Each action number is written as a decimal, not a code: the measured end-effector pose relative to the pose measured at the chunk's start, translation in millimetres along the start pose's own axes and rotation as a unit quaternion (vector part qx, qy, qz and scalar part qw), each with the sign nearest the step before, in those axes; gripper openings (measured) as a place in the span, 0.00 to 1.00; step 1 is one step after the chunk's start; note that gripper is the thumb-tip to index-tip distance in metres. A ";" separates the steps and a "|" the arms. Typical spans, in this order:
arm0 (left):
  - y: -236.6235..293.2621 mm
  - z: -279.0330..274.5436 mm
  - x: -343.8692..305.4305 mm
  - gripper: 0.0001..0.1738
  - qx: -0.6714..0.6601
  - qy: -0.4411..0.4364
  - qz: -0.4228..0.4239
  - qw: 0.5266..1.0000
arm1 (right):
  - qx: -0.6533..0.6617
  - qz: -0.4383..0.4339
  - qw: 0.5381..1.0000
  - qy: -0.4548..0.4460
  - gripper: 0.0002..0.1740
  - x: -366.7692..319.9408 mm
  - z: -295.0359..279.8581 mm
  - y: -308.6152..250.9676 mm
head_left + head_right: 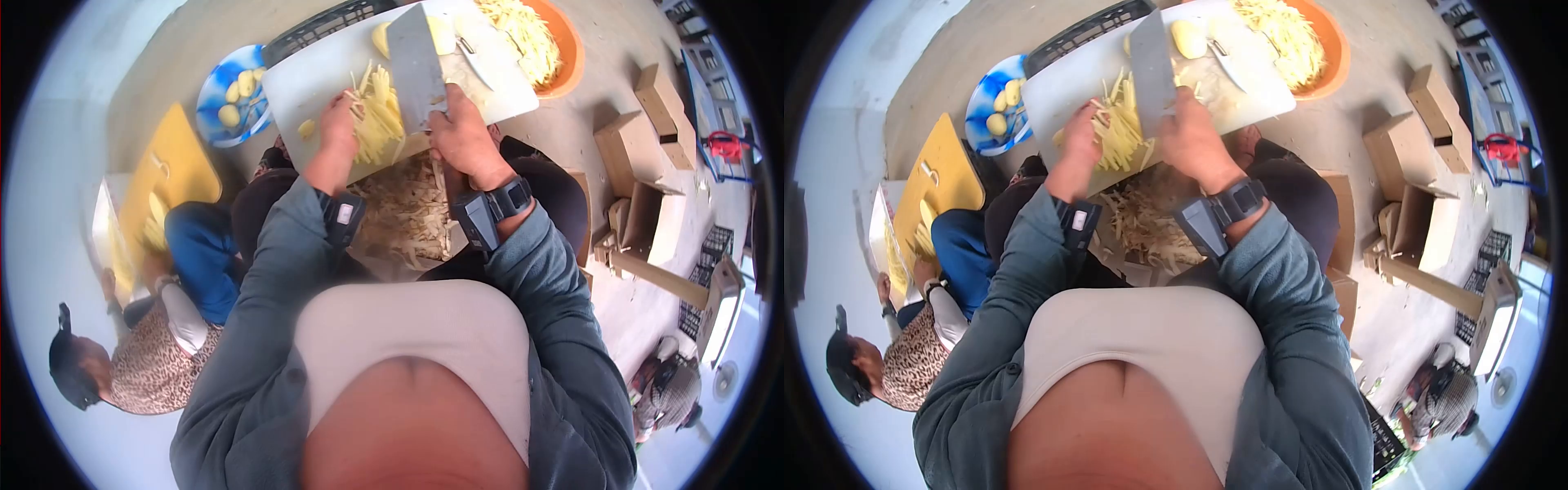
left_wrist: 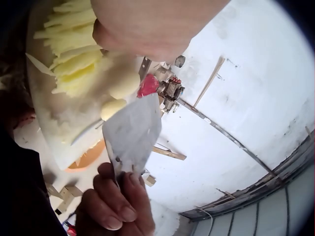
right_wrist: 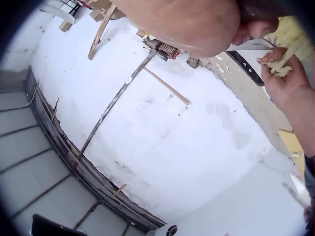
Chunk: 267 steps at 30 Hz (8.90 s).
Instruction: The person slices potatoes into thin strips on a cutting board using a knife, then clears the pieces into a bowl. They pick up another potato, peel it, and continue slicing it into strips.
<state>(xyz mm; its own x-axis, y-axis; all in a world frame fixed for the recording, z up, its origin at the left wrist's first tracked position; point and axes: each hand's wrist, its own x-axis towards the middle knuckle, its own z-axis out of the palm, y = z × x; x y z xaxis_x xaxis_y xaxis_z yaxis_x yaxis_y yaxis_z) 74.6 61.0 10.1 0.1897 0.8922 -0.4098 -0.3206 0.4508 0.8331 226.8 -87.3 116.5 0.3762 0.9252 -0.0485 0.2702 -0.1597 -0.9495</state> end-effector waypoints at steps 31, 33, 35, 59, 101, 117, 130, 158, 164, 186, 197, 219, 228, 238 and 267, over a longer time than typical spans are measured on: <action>-28.0 9.5 127.1 0.36 0.743 -0.078 0.281 0.603 | -0.070 -0.043 0.996 -0.020 0.12 -21.7 -8.6 -15.1; -29.4 17.6 132.0 0.36 0.735 -0.101 0.320 0.590 | -0.073 -0.044 0.996 -0.003 0.13 -22.2 -8.4 -9.0; -22.3 13.0 137.3 0.35 0.773 -0.190 0.333 0.506 | -0.092 -0.047 0.995 -0.010 0.14 -21.1 -6.0 -8.2; -8.0 -32.2 -24.6 0.28 0.446 0.092 0.303 0.837 | -0.452 -0.091 0.887 -0.042 0.11 -5.0 -11.5 19.1; -36.4 -22.2 -43.5 0.47 0.411 0.159 0.266 0.857 | -0.044 0.102 0.992 0.057 0.13 -17.9 22.8 130.2; -38.2 7.2 -39.0 0.51 0.429 0.152 0.300 0.838 | -0.185 0.016 0.982 0.018 0.16 -12.0 57.1 95.4; -44.0 12.0 -29.5 0.48 0.421 0.190 0.301 0.835 | -0.153 0.036 0.987 -0.020 0.19 -11.4 77.5 78.8; 68.2 94.1 -85.6 0.43 0.298 -0.001 0.285 0.911 | 0.091 0.144 0.983 -0.062 0.19 -52.6 -6.7 -78.6; 96.9 178.0 -77.6 0.35 0.292 -0.106 0.322 0.894 | 0.237 0.070 0.969 -0.013 0.15 -24.0 -73.1 -91.2; -12.2 210.8 0.2 0.24 0.280 -0.239 0.140 0.919 | 0.080 0.187 0.969 0.139 0.09 220.8 -253.5 165.5; -7.6 71.9 -57.8 0.19 0.259 -0.162 -0.098 0.947 | -0.302 0.041 0.924 0.231 0.12 152.3 -239.1 150.0; 31.5 67.0 -77.1 0.20 0.028 -0.040 -0.124 0.991 | 0.371 0.151 0.915 -0.051 0.18 -19.8 -78.2 -54.3; 60.0 51.8 -50.8 0.36 0.194 0.053 0.234 0.951 | 0.310 0.171 0.930 -0.101 0.18 -46.4 -6.3 -56.2; 69.0 51.0 -55.2 0.35 0.565 -0.069 0.429 0.701 | 0.395 0.172 0.895 -0.119 0.19 -59.9 4.8 -49.0; 35.7 35.7 34.9 0.09 -0.103 0.090 -0.164 0.977 | 0.446 0.171 0.873 -0.095 0.20 -60.9 -25.0 -39.8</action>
<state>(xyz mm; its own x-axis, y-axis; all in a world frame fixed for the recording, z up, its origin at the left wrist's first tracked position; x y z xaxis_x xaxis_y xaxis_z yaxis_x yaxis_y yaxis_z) 102.9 107.3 38.8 0.1534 0.6814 -0.7157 -0.4537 0.6919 0.5616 215.3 -145.9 164.9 0.1232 0.9295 -0.3476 -0.6593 -0.1851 -0.7287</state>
